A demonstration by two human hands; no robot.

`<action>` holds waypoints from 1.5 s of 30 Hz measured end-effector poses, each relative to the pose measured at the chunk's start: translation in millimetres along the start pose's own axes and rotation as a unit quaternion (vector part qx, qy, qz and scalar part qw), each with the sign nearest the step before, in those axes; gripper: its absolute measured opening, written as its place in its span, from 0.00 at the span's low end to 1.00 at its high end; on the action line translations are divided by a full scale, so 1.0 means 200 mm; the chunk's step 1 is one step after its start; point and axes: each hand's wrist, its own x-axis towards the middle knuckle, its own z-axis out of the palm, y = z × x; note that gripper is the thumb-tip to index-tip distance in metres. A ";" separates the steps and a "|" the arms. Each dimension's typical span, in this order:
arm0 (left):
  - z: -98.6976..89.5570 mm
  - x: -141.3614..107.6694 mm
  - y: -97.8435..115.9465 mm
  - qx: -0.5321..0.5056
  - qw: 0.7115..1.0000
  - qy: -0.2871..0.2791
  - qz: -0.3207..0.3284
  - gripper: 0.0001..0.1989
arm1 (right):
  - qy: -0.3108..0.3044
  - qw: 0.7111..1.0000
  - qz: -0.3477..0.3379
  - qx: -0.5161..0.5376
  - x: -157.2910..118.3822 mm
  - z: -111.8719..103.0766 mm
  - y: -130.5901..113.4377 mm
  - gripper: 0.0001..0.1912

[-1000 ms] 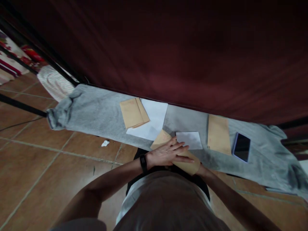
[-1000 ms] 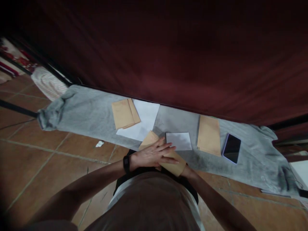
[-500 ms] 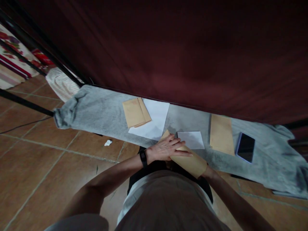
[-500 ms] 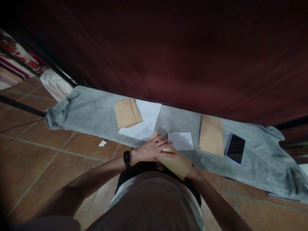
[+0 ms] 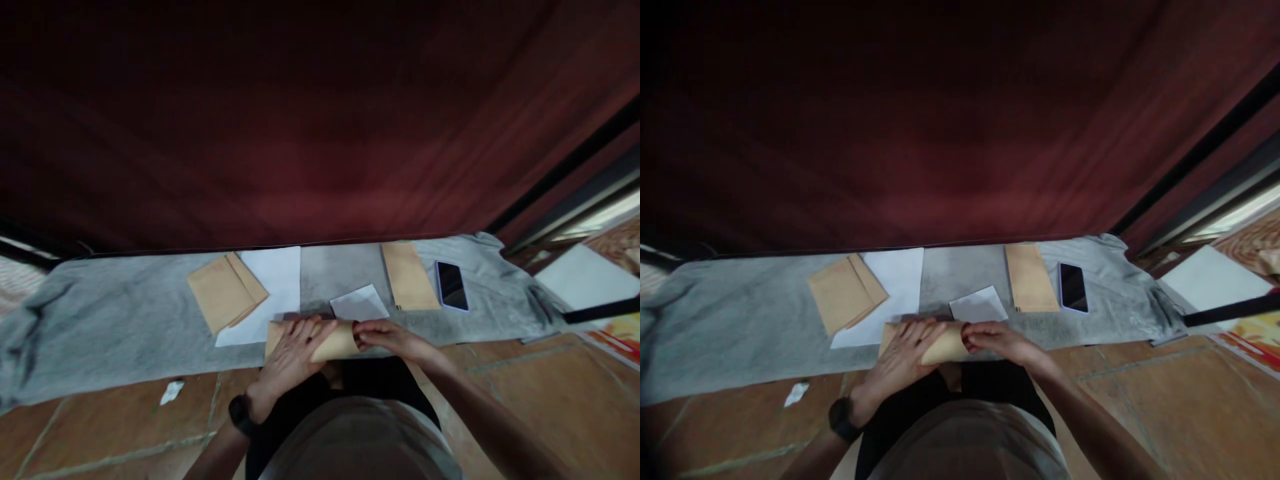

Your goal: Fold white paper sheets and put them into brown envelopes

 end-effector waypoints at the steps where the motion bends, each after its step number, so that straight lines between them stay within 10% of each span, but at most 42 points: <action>1: 0.01 -0.01 -0.03 0.007 1.000 0.015 -0.025 0.48 | 0.031 0.999 0.000 -0.024 0.03 -0.03 0.02 0.20; 5: 0.05 -0.03 -0.08 0.034 0.993 0.046 -0.104 0.51 | 0.256 0.925 0.017 -0.281 0.14 -0.11 0.12 0.21; 12: 0.13 -0.04 -0.06 0.048 0.989 0.054 -0.130 0.55 | 0.273 0.840 0.126 -0.453 0.20 -0.04 0.23 0.24; 21: 0.16 -0.05 -0.06 0.046 0.987 0.055 -0.142 0.56 | 0.338 0.893 0.042 -0.293 0.18 -0.09 0.28 0.06; 30: 0.19 -0.04 -0.06 0.047 0.983 0.063 -0.163 0.56 | 0.368 0.920 -0.078 0.110 0.10 -0.12 0.11 0.17; 45: 0.17 -0.01 -0.03 0.079 0.982 0.087 -0.147 0.53 | 0.226 0.966 -0.021 -0.121 0.04 -0.20 0.09 0.11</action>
